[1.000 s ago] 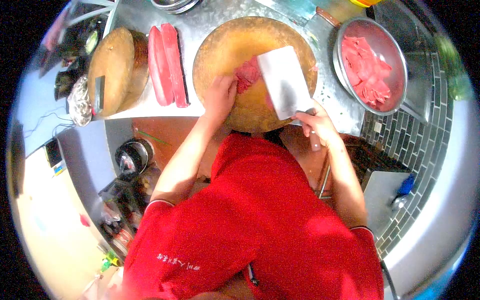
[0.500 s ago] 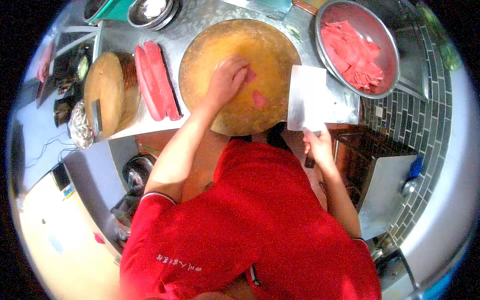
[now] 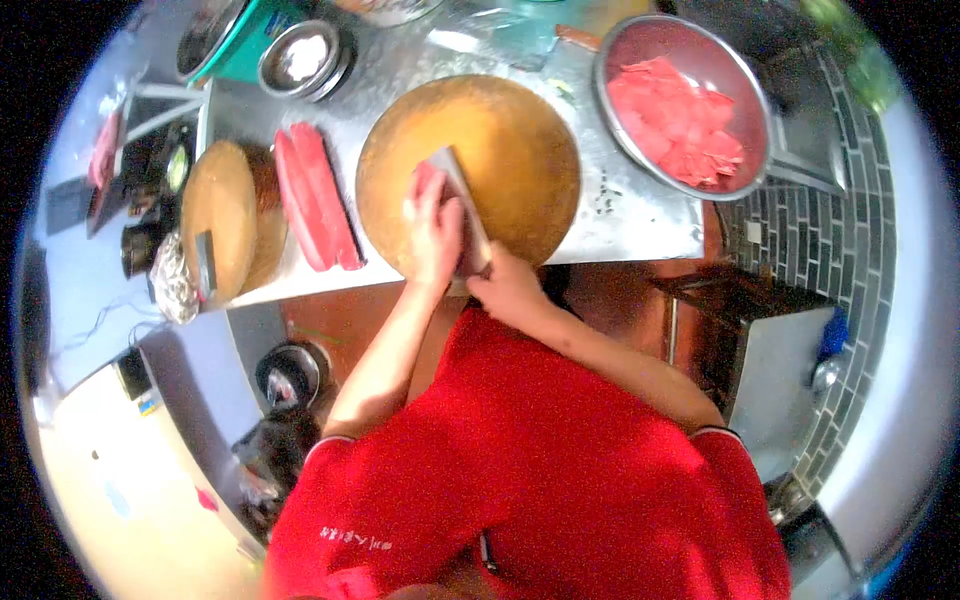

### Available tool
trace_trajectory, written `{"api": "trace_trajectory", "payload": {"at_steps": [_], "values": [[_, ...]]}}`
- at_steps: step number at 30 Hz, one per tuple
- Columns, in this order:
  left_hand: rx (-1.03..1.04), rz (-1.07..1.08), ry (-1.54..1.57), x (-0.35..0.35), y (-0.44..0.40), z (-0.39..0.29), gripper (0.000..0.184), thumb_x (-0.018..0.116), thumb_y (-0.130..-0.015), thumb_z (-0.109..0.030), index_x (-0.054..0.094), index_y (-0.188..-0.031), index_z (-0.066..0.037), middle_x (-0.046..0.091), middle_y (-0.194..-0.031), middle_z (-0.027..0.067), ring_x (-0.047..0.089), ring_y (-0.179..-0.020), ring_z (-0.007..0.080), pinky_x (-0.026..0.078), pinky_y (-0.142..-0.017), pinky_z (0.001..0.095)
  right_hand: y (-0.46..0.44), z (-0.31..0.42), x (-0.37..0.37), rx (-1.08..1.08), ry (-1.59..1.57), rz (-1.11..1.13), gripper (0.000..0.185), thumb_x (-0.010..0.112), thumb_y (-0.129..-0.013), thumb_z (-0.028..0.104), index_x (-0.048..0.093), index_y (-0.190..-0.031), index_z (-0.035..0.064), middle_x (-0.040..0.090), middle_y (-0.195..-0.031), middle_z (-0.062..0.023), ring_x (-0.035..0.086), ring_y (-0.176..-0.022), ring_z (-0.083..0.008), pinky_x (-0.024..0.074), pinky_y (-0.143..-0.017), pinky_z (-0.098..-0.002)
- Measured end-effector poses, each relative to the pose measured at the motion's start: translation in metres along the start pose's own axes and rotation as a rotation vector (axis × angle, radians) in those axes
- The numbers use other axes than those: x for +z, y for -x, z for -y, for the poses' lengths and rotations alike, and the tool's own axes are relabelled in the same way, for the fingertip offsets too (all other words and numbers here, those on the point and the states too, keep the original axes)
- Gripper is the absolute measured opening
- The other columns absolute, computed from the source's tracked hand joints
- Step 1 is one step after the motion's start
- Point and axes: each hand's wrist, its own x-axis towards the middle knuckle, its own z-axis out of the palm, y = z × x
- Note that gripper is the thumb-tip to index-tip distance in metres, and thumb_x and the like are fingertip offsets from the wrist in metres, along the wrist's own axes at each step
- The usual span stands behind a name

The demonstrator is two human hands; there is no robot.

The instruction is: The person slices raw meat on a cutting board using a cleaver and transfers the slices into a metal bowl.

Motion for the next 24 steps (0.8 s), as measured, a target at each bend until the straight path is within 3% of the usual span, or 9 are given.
{"api": "trace_trajectory", "payload": {"at_steps": [1, 4, 6, 9, 16, 18, 22, 23, 24], "values": [[-0.021, -0.038, 0.005, 0.000, 0.001, -0.001, 0.047, 0.064, -0.099, -0.016, 0.056, -0.143, -0.002, 0.038, -0.155, 0.0299, 0.041, -0.142, 0.0447, 0.036, -0.119, 0.0502, 0.008, 0.025, -0.010, 0.109, -0.094, 0.085, 0.034, 0.069, -0.089, 0.019, 0.057, -0.113, -0.0024, 0.072, -0.088, -0.0231, 0.073, -0.070, -0.0370, 0.0576, -0.070, -0.0479], [0.030, -0.076, 0.020, 0.004, -0.001, -0.011, 0.046, 0.058, -0.101, -0.012, 0.053, -0.145, 0.001, 0.035, -0.157, 0.0293, 0.040, -0.143, 0.0450, 0.034, -0.121, 0.0502, 0.015, 0.023, -0.025, 0.035, -0.063, 0.116, 0.027, 0.066, -0.088, 0.016, 0.051, -0.100, -0.0027, 0.070, -0.083, -0.0240, 0.071, -0.071, -0.0396, 0.0545, -0.068, -0.0503], [0.075, -0.094, 0.068, 0.011, -0.010, -0.034, 0.046, 0.054, -0.103, -0.014, 0.052, -0.146, 0.001, 0.036, -0.156, 0.0290, 0.039, -0.144, 0.0445, 0.034, -0.120, 0.0494, 0.024, 0.025, -0.038, -0.050, -0.028, 0.035, 0.026, 0.066, -0.089, 0.015, 0.049, -0.099, -0.0020, 0.069, -0.085, -0.0265, 0.069, -0.080, -0.0458, 0.0528, -0.072, -0.0534], [0.188, -0.121, 0.102, 0.024, -0.037, -0.082, 0.045, 0.051, -0.105, -0.016, 0.053, -0.146, 0.001, 0.037, -0.155, 0.0291, 0.039, -0.144, 0.0445, 0.034, -0.120, 0.0486, 0.036, 0.033, -0.067, -0.157, 0.016, -0.119, 0.027, 0.066, -0.088, 0.015, 0.048, -0.101, -0.0015, 0.067, -0.086, -0.0300, 0.066, -0.087, -0.0511, 0.0511, -0.074, -0.0566], [0.523, -0.132, 0.339, 0.077, -0.098, -0.235, 0.041, 0.048, -0.104, -0.008, 0.057, -0.143, -0.001, 0.044, -0.154, 0.0210, 0.042, -0.144, 0.0369, 0.034, -0.120, 0.0445, 0.106, 0.069, -0.166, -0.421, 0.126, -0.601, 0.026, 0.066, -0.088, 0.012, 0.048, -0.103, 0.0010, 0.064, -0.078, -0.0280, 0.064, -0.074, -0.0518, 0.0505, -0.065, -0.0570], [0.479, -0.076, 0.462, 0.115, -0.112, -0.259, 0.040, 0.047, -0.106, -0.012, 0.058, -0.144, -0.002, 0.045, -0.154, 0.0211, 0.045, -0.141, 0.0376, 0.035, -0.120, 0.0430, 0.128, 0.066, -0.187, -0.399, 0.210, -0.769, 0.024, 0.067, -0.088, 0.011, 0.051, -0.103, 0.0014, 0.065, -0.084, -0.0262, 0.065, -0.080, -0.0499, 0.0514, -0.069, -0.0566], [0.390, 0.245, 0.449, 0.213, -0.151, -0.251, 0.044, 0.047, -0.110, -0.030, 0.058, -0.143, -0.002, 0.063, -0.134, 0.0205, 0.055, -0.133, 0.0323, 0.039, -0.116, 0.0406, 0.157, 0.044, -0.223, -0.309, 0.185, -1.064, 0.026, 0.070, -0.090, 0.013, 0.055, -0.107, 0.0005, 0.068, -0.094, -0.0284, 0.067, -0.089, -0.0501, 0.0532, -0.075, -0.0549], [0.307, 0.238, 0.513, 0.237, -0.160, -0.242, 0.040, 0.050, -0.110, -0.028, 0.060, -0.139, -0.002, 0.071, -0.115, 0.0151, 0.064, -0.116, 0.0254, 0.046, -0.107, 0.0377, 0.168, 0.037, -0.232, -0.210, 0.161, -1.048, 0.027, 0.070, -0.091, 0.013, 0.056, -0.110, 0.0002, 0.069, -0.097, -0.0296, 0.068, -0.092, -0.0496, 0.0536, -0.077, -0.0545], [0.222, 0.245, 0.620, 0.235, -0.162, -0.248, 0.037, 0.050, -0.110, -0.026, 0.061, -0.136, -0.002, 0.072, -0.111, 0.0135, 0.065, -0.110, 0.0231, 0.048, -0.103, 0.0360, 0.173, 0.027, -0.238, -0.252, 0.169, -1.108, 0.026, 0.070, -0.091, 0.012, 0.055, -0.108, 0.0003, 0.069, -0.093, -0.0284, 0.068, -0.088, -0.0496, 0.0540, -0.075, -0.0525]]}}
